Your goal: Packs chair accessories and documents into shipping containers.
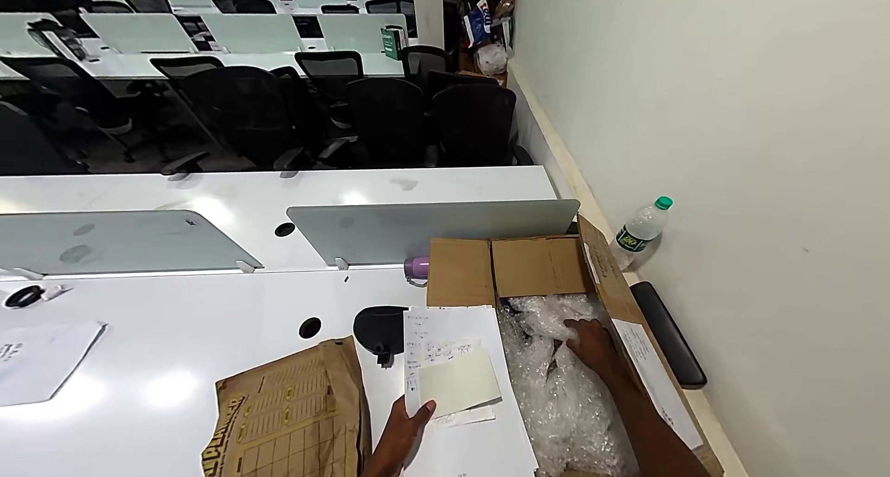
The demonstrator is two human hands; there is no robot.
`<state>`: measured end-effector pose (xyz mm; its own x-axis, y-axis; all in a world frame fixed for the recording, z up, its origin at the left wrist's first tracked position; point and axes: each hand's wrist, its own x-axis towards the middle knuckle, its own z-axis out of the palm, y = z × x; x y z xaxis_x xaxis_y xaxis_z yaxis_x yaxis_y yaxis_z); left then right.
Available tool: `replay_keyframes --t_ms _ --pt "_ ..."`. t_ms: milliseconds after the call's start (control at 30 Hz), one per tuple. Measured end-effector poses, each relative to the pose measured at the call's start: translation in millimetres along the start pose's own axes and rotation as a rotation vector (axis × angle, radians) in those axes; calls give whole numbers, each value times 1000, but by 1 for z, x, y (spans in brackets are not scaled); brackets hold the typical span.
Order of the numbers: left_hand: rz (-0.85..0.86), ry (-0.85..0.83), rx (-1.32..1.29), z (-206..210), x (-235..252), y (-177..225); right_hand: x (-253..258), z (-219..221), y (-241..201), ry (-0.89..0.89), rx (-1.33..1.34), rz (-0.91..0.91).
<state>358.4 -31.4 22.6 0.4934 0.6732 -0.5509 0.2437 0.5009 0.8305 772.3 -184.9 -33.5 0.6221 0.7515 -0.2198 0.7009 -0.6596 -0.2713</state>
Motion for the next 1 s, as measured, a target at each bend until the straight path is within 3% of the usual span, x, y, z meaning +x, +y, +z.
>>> replay_keyframes --t_ms 267,733,900,1000 --pt "7 -3 -4 -2 2 -6 -5 -34 26 279 333 85" --pt "-12 -5 0 -11 -1 -1 0 -60 35 432 292 471" --pt "-11 -12 2 -12 0 -3 1 -56 45 254 231 330" --pt "-21 -9 5 -12 0 -3 -2 -41 10 146 187 199"
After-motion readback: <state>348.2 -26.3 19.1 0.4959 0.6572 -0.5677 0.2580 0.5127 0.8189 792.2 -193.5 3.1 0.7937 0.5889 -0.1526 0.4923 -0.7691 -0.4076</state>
